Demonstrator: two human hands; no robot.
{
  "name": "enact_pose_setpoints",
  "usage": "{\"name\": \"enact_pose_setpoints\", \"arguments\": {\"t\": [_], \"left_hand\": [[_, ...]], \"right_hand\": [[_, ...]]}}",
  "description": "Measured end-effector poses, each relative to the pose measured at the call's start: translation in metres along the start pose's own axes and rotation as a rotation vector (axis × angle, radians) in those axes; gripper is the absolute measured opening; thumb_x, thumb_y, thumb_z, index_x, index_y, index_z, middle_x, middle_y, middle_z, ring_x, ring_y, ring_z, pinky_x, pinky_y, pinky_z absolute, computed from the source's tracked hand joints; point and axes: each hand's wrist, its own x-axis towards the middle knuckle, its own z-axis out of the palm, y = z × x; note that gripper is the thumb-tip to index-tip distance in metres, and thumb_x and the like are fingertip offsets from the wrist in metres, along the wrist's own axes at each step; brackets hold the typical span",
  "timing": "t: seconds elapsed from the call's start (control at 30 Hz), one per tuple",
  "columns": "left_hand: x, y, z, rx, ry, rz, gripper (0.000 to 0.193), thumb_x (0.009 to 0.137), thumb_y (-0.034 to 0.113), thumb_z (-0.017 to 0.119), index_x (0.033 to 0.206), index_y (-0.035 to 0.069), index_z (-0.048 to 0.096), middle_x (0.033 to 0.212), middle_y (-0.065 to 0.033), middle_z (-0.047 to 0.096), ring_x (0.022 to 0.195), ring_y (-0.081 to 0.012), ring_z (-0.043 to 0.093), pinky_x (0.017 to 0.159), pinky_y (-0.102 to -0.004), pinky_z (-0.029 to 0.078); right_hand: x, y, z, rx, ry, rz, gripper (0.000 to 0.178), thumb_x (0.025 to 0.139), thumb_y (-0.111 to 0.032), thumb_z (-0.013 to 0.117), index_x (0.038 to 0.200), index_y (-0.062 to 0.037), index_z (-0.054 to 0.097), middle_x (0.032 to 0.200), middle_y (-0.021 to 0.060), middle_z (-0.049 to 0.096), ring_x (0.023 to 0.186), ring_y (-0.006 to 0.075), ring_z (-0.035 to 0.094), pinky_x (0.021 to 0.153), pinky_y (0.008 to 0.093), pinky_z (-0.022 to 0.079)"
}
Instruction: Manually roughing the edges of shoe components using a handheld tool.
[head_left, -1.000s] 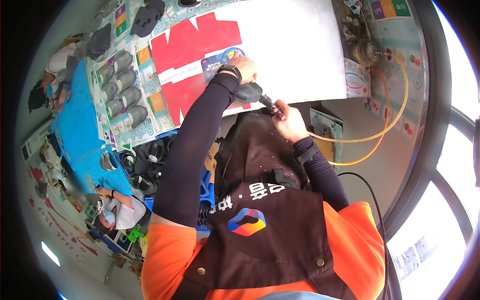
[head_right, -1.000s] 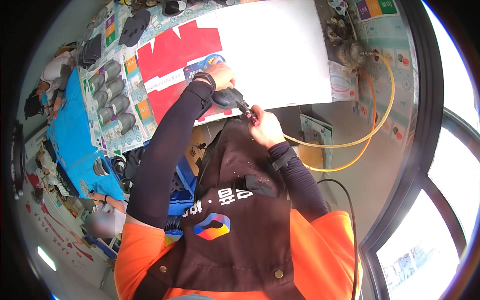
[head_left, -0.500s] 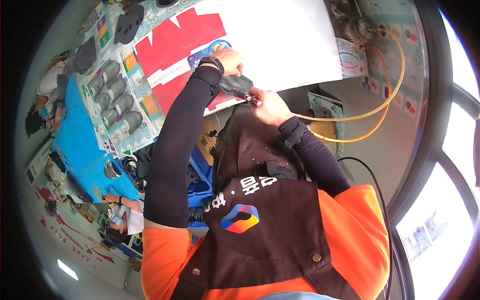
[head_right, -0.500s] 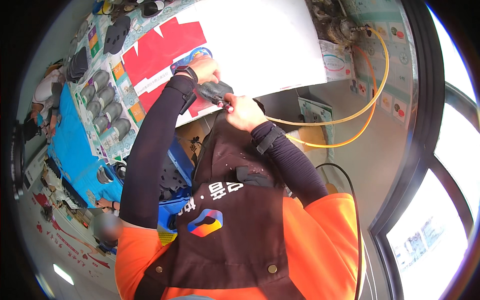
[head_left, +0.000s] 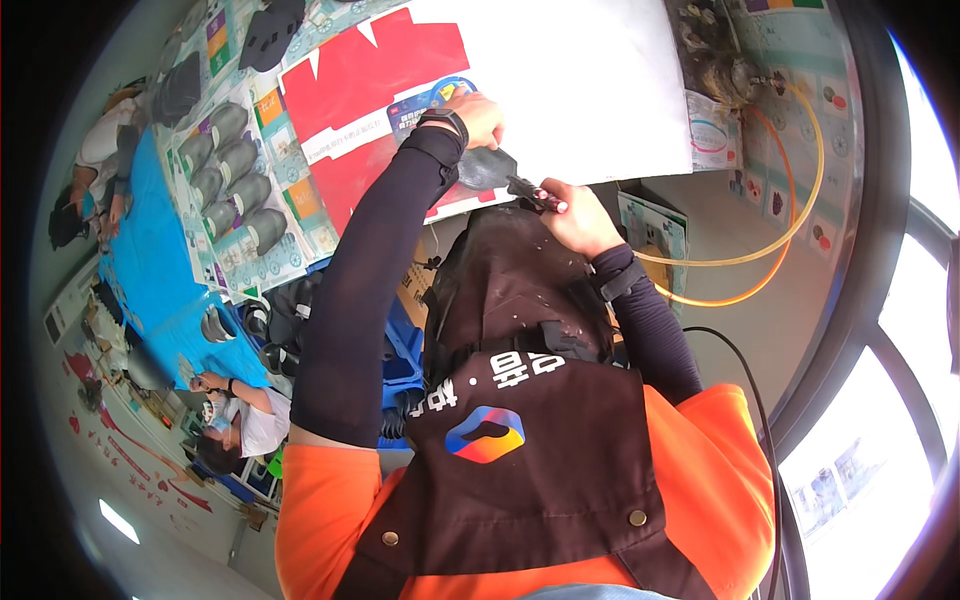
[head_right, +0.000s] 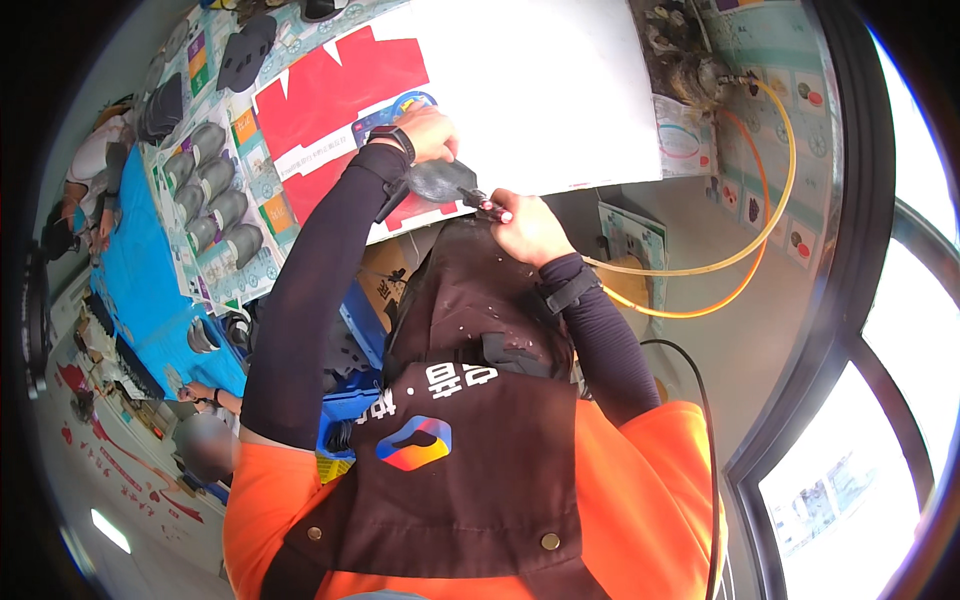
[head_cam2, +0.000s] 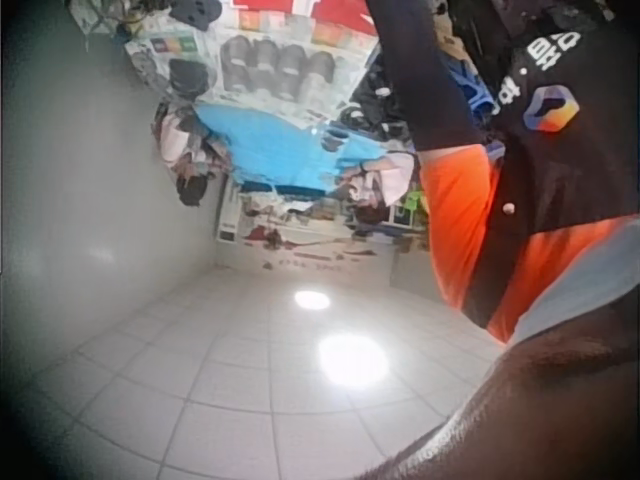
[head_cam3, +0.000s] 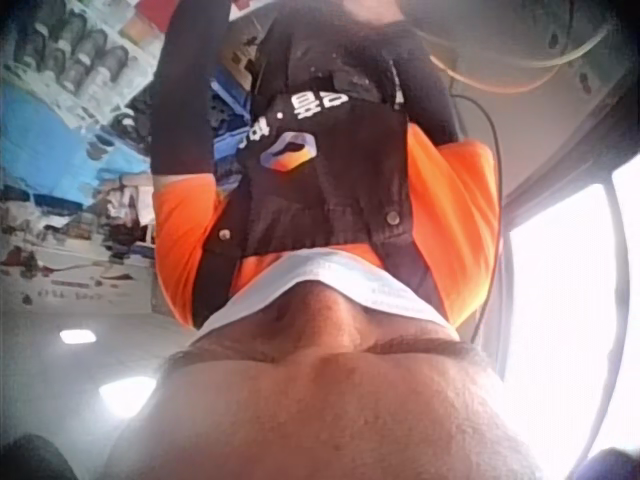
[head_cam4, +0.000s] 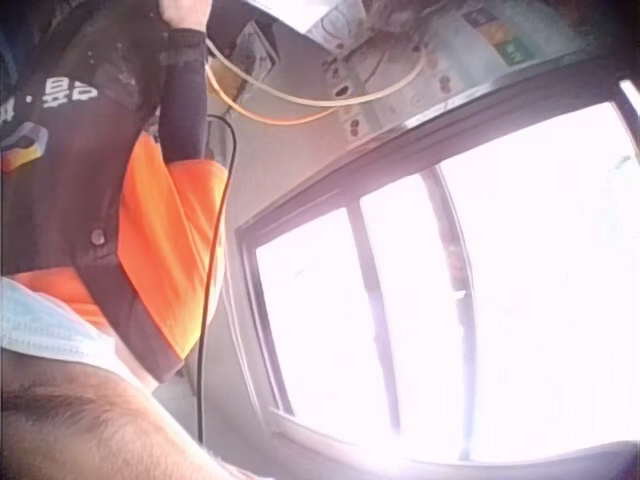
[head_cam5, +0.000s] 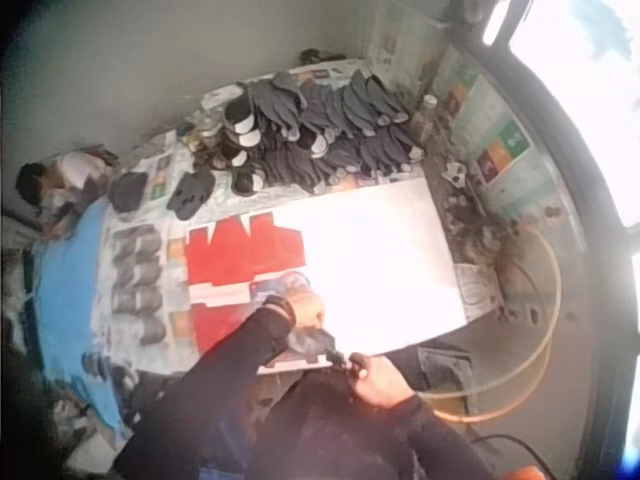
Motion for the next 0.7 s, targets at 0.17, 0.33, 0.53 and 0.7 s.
{"name": "enact_pose_setpoints", "arguments": {"t": [0.17, 0.33, 0.53, 0.7], "left_hand": [[0.005, 0.002, 0.002, -0.023, 0.04, -0.055, 0.012, 0.077, 0.025, 0.083, 0.086, 0.017, 0.08, 0.089, -0.0058, 0.077, 0.1, -0.0262, 0.07, 0.105, -0.0463, 0.036], [0.0, 0.007, -0.003, -0.004, 0.009, -0.121, 0.016, 0.079, 0.028, 0.083, 0.09, 0.017, 0.08, 0.096, -0.0073, 0.076, 0.102, -0.0257, 0.069, 0.108, -0.0492, 0.033], [-0.036, -0.008, 0.019, -0.509, 0.809, -0.242, 0.023, 0.092, 0.032, 0.068, 0.091, 0.009, 0.073, 0.096, -0.016, 0.073, 0.097, -0.0396, 0.067, 0.083, -0.0475, 0.052], [-0.131, -0.038, 0.131, -0.891, 0.361, -0.791, 0.031, 0.096, 0.013, 0.06, 0.121, -0.004, 0.065, 0.101, -0.0166, 0.075, 0.091, -0.0277, 0.075, 0.08, -0.0388, 0.057]], "right_hand": [[0.004, -0.003, -0.002, 0.003, -0.035, -0.041, 0.023, 0.083, -0.012, 0.057, 0.1, -0.0013, 0.067, 0.086, 0.0287, 0.067, 0.088, 0.0494, 0.065, 0.079, 0.0532, 0.052], [0.003, -0.001, -0.013, -0.092, -0.025, -0.061, 0.021, 0.083, -0.011, 0.058, 0.099, -0.0005, 0.067, 0.084, 0.0282, 0.067, 0.086, 0.0487, 0.066, 0.078, 0.0521, 0.052], [-0.004, -0.006, -0.023, -0.089, -0.038, -0.019, 0.02, 0.084, -0.011, 0.059, 0.099, -0.0004, 0.067, 0.085, 0.0291, 0.067, 0.087, 0.0486, 0.066, 0.078, 0.0521, 0.052], [-0.001, -0.003, -0.008, -0.014, -0.112, -0.047, 0.02, 0.082, -0.011, 0.059, 0.097, -0.0009, 0.066, 0.086, 0.0291, 0.067, 0.088, 0.049, 0.065, 0.08, 0.0519, 0.052]]}}
